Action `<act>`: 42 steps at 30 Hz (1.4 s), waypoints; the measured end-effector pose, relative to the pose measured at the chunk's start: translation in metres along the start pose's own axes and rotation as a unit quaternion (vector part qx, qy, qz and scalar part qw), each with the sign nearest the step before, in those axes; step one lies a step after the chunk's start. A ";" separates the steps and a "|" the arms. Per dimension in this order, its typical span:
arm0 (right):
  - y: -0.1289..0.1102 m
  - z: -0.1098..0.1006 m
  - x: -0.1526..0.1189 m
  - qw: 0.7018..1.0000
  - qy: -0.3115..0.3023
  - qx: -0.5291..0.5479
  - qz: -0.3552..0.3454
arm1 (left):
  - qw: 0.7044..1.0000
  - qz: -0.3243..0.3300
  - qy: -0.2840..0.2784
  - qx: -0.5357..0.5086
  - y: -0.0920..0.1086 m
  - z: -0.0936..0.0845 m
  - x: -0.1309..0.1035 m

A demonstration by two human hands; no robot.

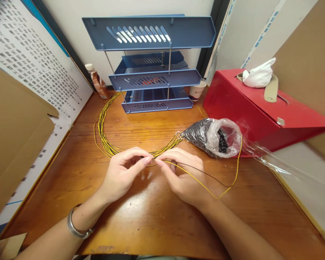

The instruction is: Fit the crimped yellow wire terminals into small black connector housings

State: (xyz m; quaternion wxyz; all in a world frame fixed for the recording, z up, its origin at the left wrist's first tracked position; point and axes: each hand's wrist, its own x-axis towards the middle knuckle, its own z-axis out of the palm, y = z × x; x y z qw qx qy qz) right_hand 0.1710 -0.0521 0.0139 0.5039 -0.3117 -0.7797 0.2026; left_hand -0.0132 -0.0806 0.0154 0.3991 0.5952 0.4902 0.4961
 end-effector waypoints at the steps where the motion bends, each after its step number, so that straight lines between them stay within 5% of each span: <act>1: 0.000 0.000 0.000 1.000 0.000 0.002 0.000 | 1.000 0.001 -0.002 0.001 0.000 0.000 0.000; 42: 0.000 0.001 0.000 1.000 -0.011 -0.001 -0.006 | 0.999 0.030 -0.025 0.026 0.003 0.000 -0.001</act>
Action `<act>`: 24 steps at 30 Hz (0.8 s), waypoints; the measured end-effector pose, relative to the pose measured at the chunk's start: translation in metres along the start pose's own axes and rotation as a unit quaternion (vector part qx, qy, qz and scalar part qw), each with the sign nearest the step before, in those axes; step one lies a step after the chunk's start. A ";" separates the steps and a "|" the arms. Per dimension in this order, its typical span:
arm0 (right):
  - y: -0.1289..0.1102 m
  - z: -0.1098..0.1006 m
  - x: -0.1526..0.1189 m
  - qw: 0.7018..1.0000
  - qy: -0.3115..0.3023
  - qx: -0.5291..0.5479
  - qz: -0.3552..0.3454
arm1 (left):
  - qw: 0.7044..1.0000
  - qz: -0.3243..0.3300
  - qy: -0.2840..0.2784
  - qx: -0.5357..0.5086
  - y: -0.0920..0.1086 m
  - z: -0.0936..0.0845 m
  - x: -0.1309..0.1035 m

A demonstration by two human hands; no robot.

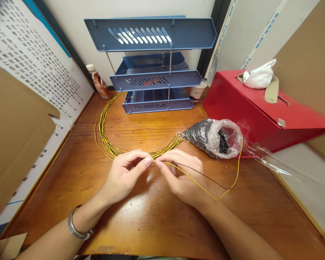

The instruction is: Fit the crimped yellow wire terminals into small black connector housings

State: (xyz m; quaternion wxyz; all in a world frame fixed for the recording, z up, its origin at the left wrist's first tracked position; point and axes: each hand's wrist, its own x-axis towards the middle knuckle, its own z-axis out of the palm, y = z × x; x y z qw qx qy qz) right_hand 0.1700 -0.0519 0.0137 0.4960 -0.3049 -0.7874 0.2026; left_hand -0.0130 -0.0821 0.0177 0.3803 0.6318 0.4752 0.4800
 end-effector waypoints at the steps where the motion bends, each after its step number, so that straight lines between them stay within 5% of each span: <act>1: 0.000 0.000 0.000 1.000 0.003 -0.004 0.001 | 1.000 -0.006 0.006 -0.009 0.000 0.000 0.000; 8: -0.001 0.000 0.000 1.000 0.017 -0.024 0.009 | 0.998 -0.042 0.043 -0.025 -0.002 0.001 0.000; 24: -0.001 0.001 -0.002 1.000 -0.006 -0.007 0.011 | 1.000 0.011 0.012 0.009 -0.005 0.002 -0.001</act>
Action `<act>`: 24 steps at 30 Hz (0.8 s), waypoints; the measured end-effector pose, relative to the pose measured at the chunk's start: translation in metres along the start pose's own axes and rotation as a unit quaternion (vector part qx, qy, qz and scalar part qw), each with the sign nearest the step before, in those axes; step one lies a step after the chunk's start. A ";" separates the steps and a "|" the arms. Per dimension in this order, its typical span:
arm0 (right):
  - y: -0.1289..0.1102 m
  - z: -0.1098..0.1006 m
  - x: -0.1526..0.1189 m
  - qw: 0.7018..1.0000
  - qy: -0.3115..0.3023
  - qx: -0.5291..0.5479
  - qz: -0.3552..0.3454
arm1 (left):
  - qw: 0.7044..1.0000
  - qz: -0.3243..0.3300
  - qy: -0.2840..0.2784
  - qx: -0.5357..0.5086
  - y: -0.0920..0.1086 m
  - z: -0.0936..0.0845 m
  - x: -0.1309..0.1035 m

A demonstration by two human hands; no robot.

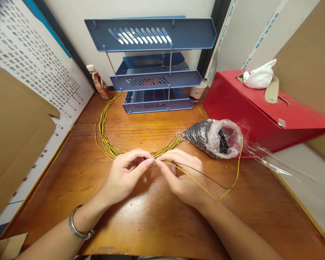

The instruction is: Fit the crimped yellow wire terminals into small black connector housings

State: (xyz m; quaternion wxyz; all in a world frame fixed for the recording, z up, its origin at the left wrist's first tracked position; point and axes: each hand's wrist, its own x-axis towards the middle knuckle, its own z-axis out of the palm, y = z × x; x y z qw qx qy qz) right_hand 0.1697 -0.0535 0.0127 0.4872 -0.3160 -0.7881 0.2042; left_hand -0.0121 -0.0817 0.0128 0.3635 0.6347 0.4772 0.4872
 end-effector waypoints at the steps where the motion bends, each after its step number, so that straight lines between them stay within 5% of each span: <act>1: 0.000 0.000 0.000 1.000 -0.001 0.001 0.000 | 1.000 0.002 -0.002 0.003 0.000 0.000 0.000; 24: 0.002 0.000 0.001 1.000 -0.007 0.015 -0.004 | 0.999 0.021 -0.030 0.040 0.003 -0.003 0.001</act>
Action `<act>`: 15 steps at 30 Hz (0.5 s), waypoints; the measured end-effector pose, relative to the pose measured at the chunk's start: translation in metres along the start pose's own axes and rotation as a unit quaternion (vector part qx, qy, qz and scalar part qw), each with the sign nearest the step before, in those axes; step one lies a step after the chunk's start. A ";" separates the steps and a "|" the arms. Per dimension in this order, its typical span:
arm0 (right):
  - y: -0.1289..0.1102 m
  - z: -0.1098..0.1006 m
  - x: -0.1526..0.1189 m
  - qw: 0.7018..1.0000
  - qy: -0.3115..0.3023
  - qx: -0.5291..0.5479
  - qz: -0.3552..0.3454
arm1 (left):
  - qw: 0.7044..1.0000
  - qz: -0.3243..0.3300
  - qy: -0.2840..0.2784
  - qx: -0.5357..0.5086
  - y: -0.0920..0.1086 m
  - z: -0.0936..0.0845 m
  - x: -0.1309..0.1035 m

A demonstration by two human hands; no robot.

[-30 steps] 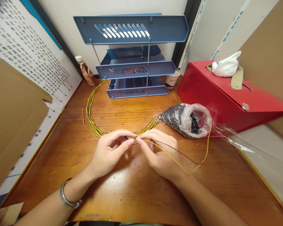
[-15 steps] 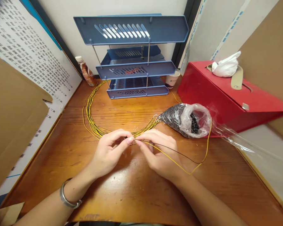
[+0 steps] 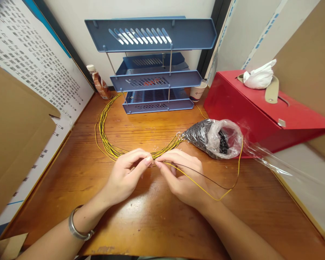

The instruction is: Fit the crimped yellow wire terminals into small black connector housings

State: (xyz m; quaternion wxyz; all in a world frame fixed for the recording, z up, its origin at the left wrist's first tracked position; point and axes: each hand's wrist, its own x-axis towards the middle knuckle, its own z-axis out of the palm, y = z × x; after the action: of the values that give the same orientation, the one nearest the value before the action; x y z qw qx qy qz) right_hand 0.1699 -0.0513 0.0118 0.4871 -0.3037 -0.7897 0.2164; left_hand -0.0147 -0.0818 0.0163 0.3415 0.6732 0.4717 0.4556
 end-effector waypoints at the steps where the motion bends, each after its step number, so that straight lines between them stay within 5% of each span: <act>1: 0.000 0.000 0.000 1.000 0.001 -0.002 0.001 | 1.000 -0.003 0.002 -0.004 0.000 0.000 0.000; 10: -0.002 0.000 -0.001 0.998 0.047 -0.035 0.017 | 0.995 -0.060 0.037 -0.063 -0.004 0.003 -0.001; 15: -0.002 0.000 -0.001 0.999 0.037 -0.024 0.016 | 0.997 -0.038 0.031 -0.058 -0.005 0.005 -0.001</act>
State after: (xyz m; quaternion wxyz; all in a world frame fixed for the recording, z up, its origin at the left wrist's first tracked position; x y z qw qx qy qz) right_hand 0.1696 -0.0533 0.0125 0.5048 -0.3359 -0.7711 0.1941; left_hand -0.0121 -0.0813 0.0098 0.3820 0.6195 0.4805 0.4894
